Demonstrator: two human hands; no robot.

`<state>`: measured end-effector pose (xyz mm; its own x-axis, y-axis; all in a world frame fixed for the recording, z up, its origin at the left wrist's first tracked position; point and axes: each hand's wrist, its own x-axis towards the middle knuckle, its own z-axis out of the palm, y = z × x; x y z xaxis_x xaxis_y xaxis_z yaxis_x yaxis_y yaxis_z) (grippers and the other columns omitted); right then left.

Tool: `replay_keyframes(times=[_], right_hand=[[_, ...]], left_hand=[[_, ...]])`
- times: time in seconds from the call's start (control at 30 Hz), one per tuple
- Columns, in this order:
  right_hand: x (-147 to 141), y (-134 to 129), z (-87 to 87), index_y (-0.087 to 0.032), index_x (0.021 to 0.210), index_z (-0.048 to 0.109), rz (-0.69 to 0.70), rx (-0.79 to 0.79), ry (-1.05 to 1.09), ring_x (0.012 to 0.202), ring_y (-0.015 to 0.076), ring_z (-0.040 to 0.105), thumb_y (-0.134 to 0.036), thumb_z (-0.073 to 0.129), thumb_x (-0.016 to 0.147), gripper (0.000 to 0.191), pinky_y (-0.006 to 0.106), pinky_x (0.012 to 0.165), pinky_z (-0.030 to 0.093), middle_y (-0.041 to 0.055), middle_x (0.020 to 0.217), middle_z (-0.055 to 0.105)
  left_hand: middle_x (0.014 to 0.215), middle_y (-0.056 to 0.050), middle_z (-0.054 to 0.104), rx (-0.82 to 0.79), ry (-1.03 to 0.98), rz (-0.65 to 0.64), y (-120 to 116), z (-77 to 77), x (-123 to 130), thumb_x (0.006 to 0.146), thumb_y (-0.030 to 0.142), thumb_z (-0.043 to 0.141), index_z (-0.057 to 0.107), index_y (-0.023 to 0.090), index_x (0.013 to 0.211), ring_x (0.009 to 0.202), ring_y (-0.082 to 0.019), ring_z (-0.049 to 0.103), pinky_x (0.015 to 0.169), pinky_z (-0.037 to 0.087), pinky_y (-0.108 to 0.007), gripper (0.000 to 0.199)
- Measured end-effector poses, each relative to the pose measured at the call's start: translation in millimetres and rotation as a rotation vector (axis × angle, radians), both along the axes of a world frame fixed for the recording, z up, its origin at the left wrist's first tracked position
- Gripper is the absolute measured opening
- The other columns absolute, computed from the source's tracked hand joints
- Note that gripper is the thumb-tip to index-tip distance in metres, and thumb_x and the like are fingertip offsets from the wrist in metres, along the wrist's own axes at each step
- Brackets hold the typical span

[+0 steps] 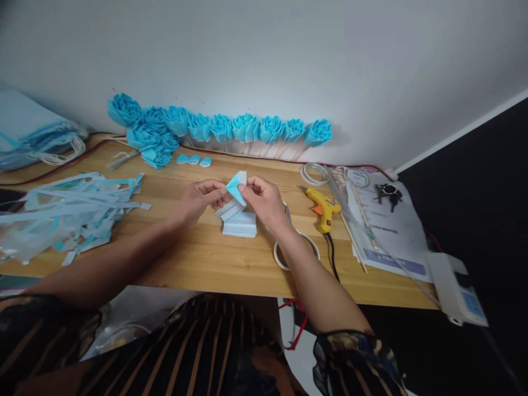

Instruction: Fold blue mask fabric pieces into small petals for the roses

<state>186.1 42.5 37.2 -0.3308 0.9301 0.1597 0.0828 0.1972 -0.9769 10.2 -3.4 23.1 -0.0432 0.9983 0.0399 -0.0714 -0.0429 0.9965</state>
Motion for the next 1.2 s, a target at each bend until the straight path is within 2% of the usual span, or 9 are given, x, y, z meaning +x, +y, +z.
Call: replay_keyframes(times=[0.13, 0.3, 0.43, 0.6, 0.83, 1.07, 1.2], right_hand=[[0.1, 0.4, -0.5, -0.019, 0.076, 0.066, -0.006, -0.009, -0.003, 0.063, 0.0106, 0.044, -0.040, 0.070, 0.075, 0.022, 0.024, 0.059, 0.036, -0.0032, 0.067, 0.055], [-0.9, -0.7, -2.4, -0.019, 0.078, 0.066, 0.044, -0.019, -0.006, 0.063, 0.0107, 0.044, -0.041, 0.070, 0.076, 0.023, 0.025, 0.060, 0.037, -0.0031, 0.068, 0.056], [-0.5, 0.0, -6.8, -0.019, 0.077, 0.065, 0.080, -0.018, -0.005, 0.062, 0.0101, 0.044, -0.041, 0.071, 0.077, 0.023, 0.024, 0.059, 0.035, -0.0039, 0.067, 0.054], [1.0, 0.7, -9.3, -0.018, 0.080, 0.068, 0.099, -0.023, -0.014, 0.064, 0.0107, 0.048, -0.042, 0.073, 0.077, 0.024, 0.024, 0.061, 0.038, -0.0029, 0.070, 0.059], [0.2, -1.1, -3.6, -0.019, 0.084, 0.074, 0.141, -0.068, -0.007, 0.070, 0.0136, 0.056, -0.046, 0.077, 0.073, 0.030, 0.027, 0.067, 0.045, 0.0001, 0.078, 0.069], [-0.1, -0.2, -5.3, -0.018, 0.084, 0.075, 0.143, -0.064, -0.003, 0.070, 0.0133, 0.057, -0.046, 0.078, 0.073, 0.030, 0.027, 0.067, 0.045, 0.0003, 0.078, 0.070], [-0.2, -0.2, -7.8, -0.018, 0.078, 0.071, 0.116, -0.051, -0.033, 0.065, 0.0122, 0.052, -0.046, 0.076, 0.074, 0.028, 0.025, 0.062, 0.042, -0.0014, 0.069, 0.064]], left_hand=[[0.066, -0.002, 0.066, 0.020, -0.001, 0.006, -0.1, 1.3, 0.1, 0.081, 0.045, 0.068, 0.066, 0.015, 0.073, 0.056, -0.009, 0.055, 0.053, 0.041, -0.021, 0.031], [0.067, -0.001, 0.067, 0.034, -0.011, 0.007, 3.4, -3.3, -1.4, 0.077, 0.050, 0.074, 0.068, 0.016, 0.081, 0.054, -0.009, 0.054, 0.052, 0.041, -0.021, 0.035], [0.063, -0.001, 0.065, 0.060, 0.002, -0.008, 4.2, -5.2, -2.3, 0.078, 0.054, 0.072, 0.068, 0.015, 0.076, 0.054, -0.009, 0.053, 0.051, 0.041, -0.021, 0.039], [0.063, 0.000, 0.065, 0.045, 0.030, 0.006, 3.3, -3.2, -2.2, 0.076, 0.050, 0.074, 0.071, 0.015, 0.078, 0.053, -0.009, 0.053, 0.051, 0.041, -0.022, 0.035], [0.060, 0.000, 0.064, 0.040, 0.020, 0.032, 4.5, -3.5, -2.7, 0.075, 0.047, 0.076, 0.068, 0.015, 0.075, 0.052, -0.008, 0.052, 0.052, 0.044, -0.022, 0.033], [0.062, 0.000, 0.064, 0.039, 0.040, 0.032, 3.9, -2.8, -2.1, 0.076, 0.046, 0.075, 0.067, 0.015, 0.075, 0.053, -0.008, 0.053, 0.051, 0.042, -0.021, 0.032], [0.061, 0.001, 0.063, 0.055, 0.051, 0.035, 3.4, -2.4, -1.6, 0.076, 0.046, 0.076, 0.066, 0.015, 0.072, 0.052, -0.008, 0.052, 0.051, 0.041, -0.021, 0.032]])
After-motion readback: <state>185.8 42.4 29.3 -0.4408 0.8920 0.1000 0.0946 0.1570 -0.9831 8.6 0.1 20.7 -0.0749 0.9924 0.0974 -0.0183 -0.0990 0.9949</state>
